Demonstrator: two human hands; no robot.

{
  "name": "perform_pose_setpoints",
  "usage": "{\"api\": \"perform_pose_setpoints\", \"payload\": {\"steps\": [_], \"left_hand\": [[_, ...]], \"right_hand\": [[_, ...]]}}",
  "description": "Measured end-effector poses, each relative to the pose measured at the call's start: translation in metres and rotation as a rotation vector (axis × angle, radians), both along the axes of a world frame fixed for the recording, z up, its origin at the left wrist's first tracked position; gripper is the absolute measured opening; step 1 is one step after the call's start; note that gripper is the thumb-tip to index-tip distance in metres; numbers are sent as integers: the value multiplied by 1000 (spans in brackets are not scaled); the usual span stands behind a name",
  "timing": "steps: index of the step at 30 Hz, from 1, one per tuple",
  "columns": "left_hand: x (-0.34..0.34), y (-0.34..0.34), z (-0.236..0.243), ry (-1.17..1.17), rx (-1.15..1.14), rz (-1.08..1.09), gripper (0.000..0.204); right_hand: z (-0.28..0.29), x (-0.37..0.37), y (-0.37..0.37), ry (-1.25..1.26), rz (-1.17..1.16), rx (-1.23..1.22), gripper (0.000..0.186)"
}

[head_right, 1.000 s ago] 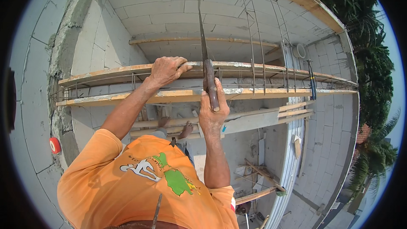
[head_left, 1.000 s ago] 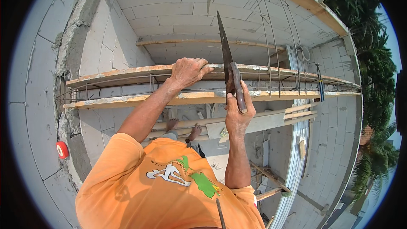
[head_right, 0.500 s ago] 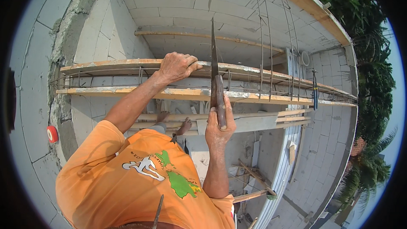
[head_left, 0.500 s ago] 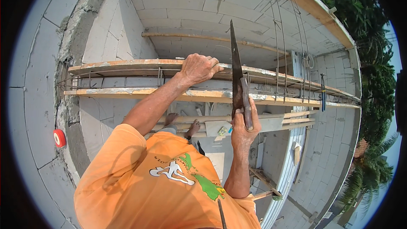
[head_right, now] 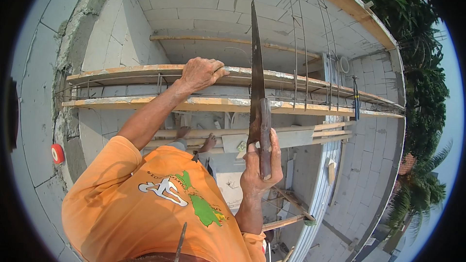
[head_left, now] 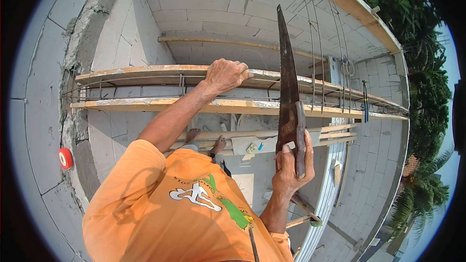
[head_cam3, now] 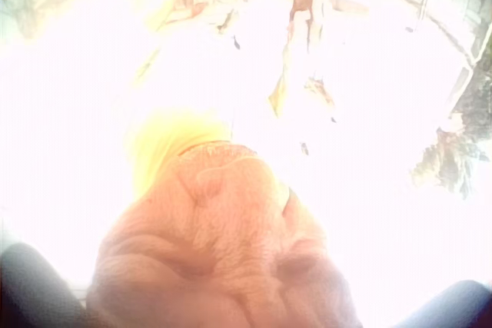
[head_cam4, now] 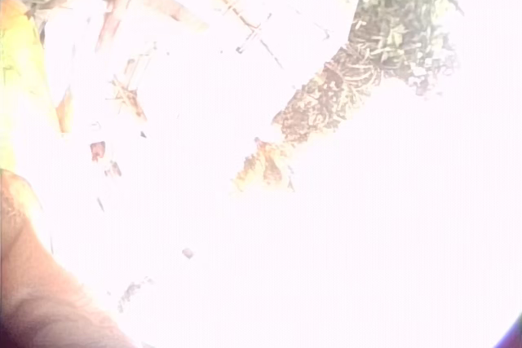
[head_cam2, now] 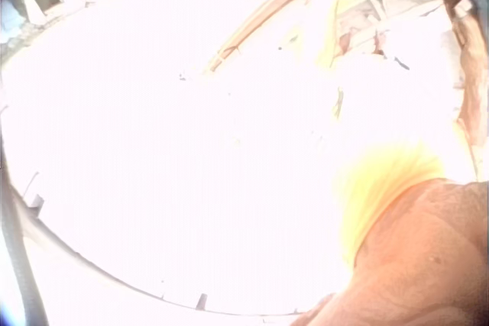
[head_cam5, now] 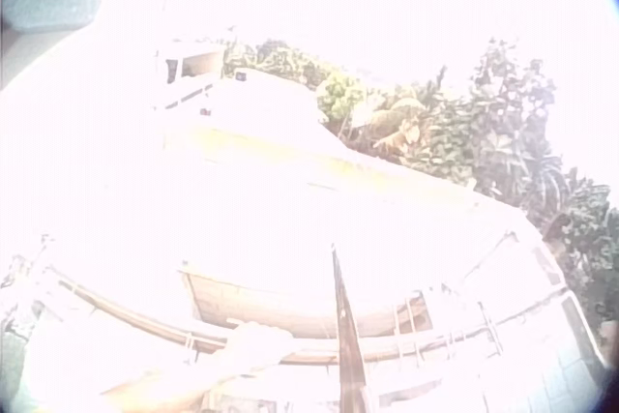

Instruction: The person secures reinforcement bars by twisting wire with pliers and سپس positions a saw against the wooden formwork.

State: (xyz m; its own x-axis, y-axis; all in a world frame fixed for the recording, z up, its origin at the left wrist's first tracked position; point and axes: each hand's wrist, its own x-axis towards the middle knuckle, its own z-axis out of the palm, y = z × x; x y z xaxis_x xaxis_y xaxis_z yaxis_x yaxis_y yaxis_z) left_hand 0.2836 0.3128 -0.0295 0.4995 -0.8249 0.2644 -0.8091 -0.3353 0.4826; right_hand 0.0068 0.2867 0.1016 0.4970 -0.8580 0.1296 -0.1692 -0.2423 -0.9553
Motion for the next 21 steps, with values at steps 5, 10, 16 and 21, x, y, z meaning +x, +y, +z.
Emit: {"api": "perform_pose_setpoints", "payload": {"steps": [5,10,16,21], "left_hand": [[0,-1,-2,-32,-52,-1,38],[0,2,2,-44,-71,10,37],[0,-4,-3,-46,-66,5,38],[3,1,-5,-52,-55,3,38]], "right_hand": [[-45,59,-23,-59,35,62,50],[-53,84,-32,-3,73,102,49],[-70,88,-41,46,81,-47,50],[-74,68,-27,89,91,15,51]]}}
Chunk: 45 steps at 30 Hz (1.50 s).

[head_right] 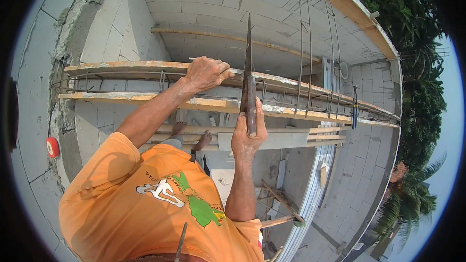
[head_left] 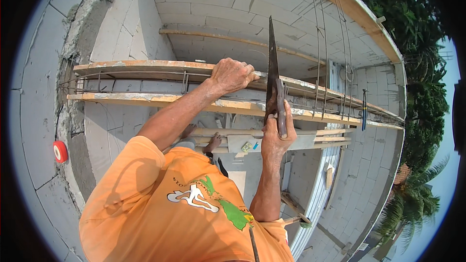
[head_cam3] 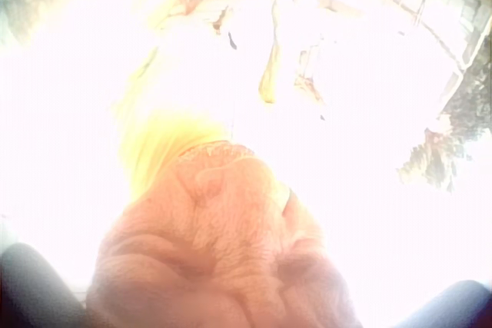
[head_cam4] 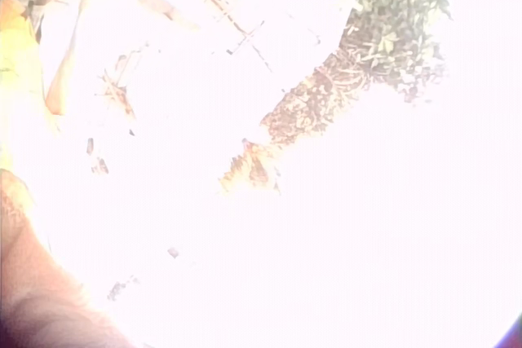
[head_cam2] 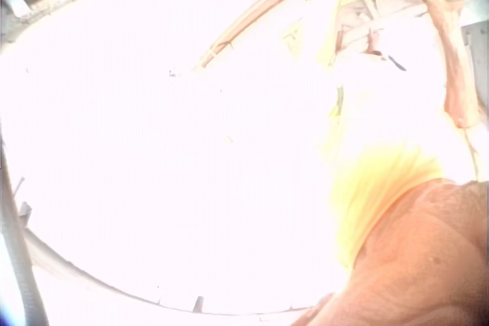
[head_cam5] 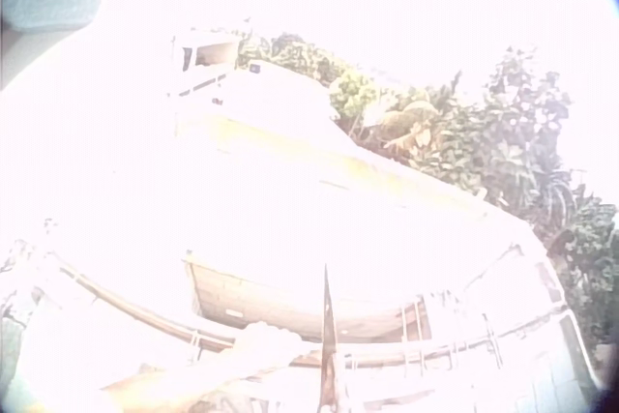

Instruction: The person secures reinforcement bars by twisting wire with pliers and سپس positions a saw against the wooden formwork.

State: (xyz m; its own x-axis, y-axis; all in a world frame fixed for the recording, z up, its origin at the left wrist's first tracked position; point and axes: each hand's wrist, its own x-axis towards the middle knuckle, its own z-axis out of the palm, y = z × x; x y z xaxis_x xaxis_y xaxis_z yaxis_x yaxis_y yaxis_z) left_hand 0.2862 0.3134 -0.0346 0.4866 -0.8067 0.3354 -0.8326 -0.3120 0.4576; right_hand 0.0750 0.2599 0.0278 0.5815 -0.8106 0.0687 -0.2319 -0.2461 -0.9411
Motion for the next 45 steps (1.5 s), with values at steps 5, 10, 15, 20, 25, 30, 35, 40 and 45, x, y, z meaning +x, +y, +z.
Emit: {"api": "perform_pose_setpoints", "payload": {"steps": [5,10,15,20,25,30,35,40,45], "left_hand": [[0,-2,0,9,-1,-16,36],[1,0,-1,68,33,-13,37],[-1,-2,2,59,15,-14,38],[-2,-1,4,70,26,2,38],[-2,1,6,73,15,12,38],[-1,-2,4,59,19,0,37],[3,-3,-1,37,0,-32,38],[2,-4,2,59,28,-18,40],[1,-3,2,74,20,-9,40]], "right_hand": [[34,-52,29,2,-109,177,53],[65,-62,36,-72,-157,126,52],[70,-14,-3,-175,-88,27,51],[35,19,-16,-89,-10,42,49],[21,31,-18,-51,14,57,49],[11,31,-21,-37,12,13,49],[10,-26,1,-10,13,-11,51],[44,-70,41,89,-59,106,50],[75,-67,37,-92,-121,10,52]]}}
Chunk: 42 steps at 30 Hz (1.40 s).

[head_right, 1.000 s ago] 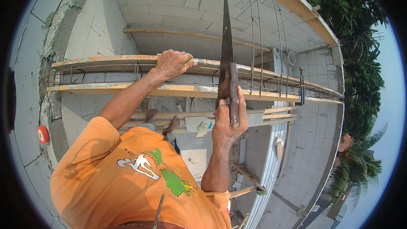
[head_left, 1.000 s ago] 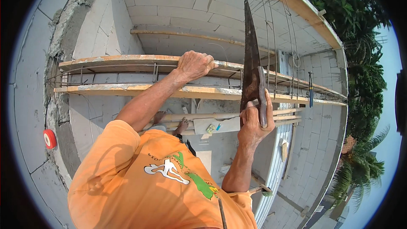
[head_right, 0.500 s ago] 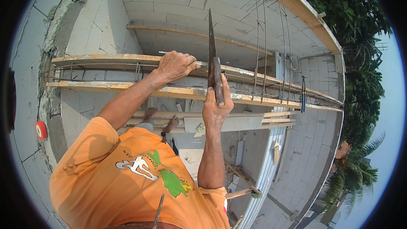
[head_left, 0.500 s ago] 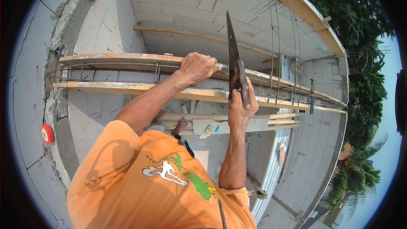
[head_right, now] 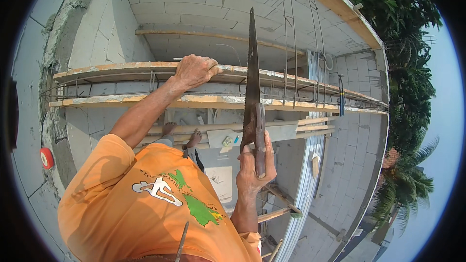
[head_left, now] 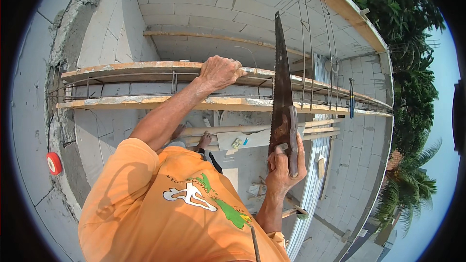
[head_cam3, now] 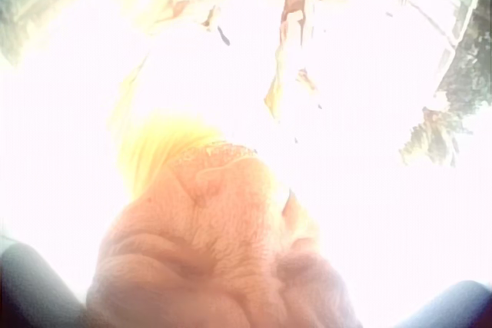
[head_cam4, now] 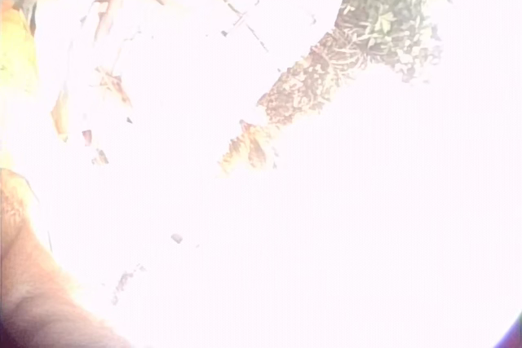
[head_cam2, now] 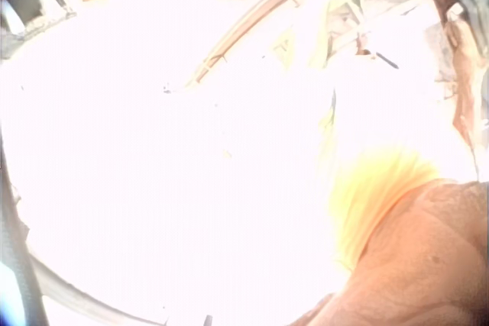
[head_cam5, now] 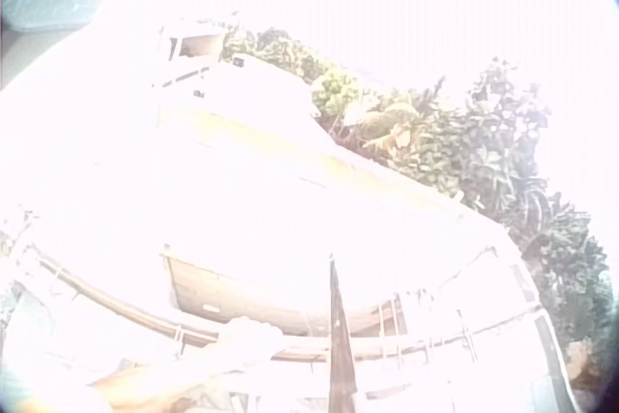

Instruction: The person secures reinforcement bars by twisting wire with pliers and سپس positions a saw against the wooden formwork.

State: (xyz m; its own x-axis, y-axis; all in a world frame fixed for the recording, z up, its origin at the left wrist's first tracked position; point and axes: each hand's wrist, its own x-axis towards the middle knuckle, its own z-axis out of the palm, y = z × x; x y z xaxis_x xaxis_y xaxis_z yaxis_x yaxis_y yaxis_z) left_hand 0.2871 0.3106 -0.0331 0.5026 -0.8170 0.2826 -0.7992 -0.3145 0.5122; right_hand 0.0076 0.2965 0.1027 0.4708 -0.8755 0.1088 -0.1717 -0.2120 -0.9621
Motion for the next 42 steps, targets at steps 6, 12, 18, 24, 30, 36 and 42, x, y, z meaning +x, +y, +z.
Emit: {"api": "perform_pose_setpoints", "payload": {"steps": [6,12,18,24,30,36,42], "left_hand": [[-1,0,1,22,-19,5,41],[-2,1,5,34,-1,7,39],[-2,0,4,24,-31,9,38],[1,-2,3,9,71,-3,38],[1,-1,1,-3,-25,-1,38],[0,2,6,66,9,-4,37],[10,11,9,128,20,-47,34]], "right_hand": [[-22,82,-47,-26,71,124,51],[-49,98,-56,-29,75,149,48],[-45,95,-55,-61,80,264,48],[-24,14,-22,-40,-80,486,52],[6,3,-13,-86,-121,320,53],[-5,61,-60,-97,37,246,50],[-38,93,-67,-41,69,285,49]]}}
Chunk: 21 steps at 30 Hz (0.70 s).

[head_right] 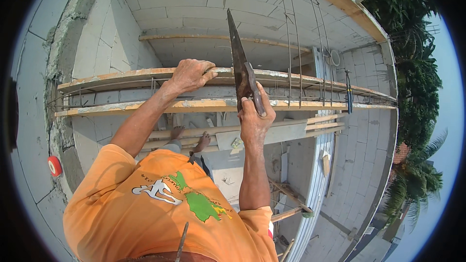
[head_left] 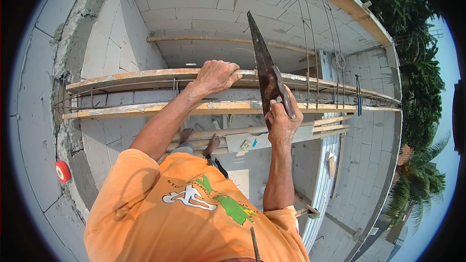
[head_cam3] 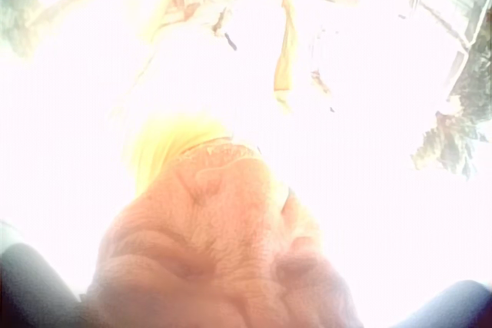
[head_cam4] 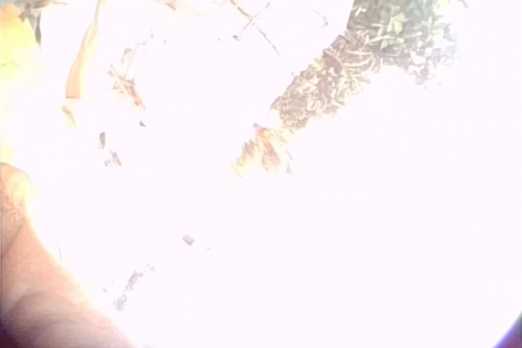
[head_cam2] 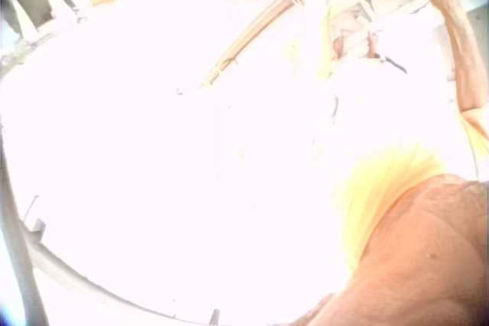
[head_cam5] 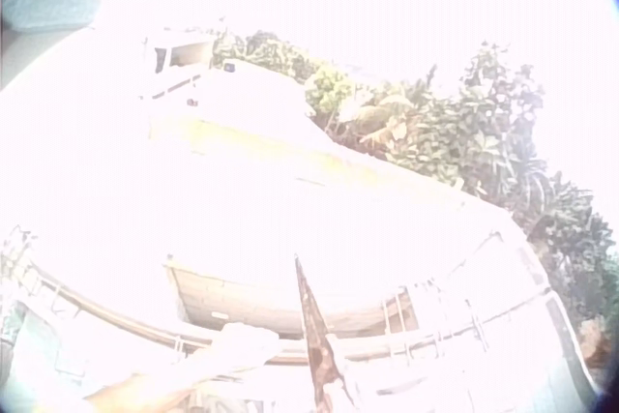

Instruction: The person secures reinforcement bars by twisting wire with pliers and سپس positions a saw against the wooden formwork.

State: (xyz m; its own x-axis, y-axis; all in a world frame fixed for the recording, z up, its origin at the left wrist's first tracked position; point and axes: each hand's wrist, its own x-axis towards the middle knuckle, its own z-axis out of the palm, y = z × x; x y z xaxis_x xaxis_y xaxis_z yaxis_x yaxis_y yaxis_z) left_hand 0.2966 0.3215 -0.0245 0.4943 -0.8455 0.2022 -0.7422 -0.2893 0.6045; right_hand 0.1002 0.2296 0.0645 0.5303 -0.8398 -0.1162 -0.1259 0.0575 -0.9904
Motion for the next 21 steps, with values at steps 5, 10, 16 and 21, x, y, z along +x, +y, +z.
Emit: {"api": "perform_pose_setpoints", "payload": {"steps": [5,10,16,21], "left_hand": [[0,0,-6,-3,6,-11,29],[0,2,-8,-13,88,2,32],[9,2,-12,97,-12,-39,38],[10,18,6,-4,137,-18,39]], "right_hand": [[-1,1,7,34,-9,32,48],[17,-51,35,59,-64,83,51],[43,-61,48,11,-84,-18,53],[15,-19,45,-23,17,-127,52]]}}
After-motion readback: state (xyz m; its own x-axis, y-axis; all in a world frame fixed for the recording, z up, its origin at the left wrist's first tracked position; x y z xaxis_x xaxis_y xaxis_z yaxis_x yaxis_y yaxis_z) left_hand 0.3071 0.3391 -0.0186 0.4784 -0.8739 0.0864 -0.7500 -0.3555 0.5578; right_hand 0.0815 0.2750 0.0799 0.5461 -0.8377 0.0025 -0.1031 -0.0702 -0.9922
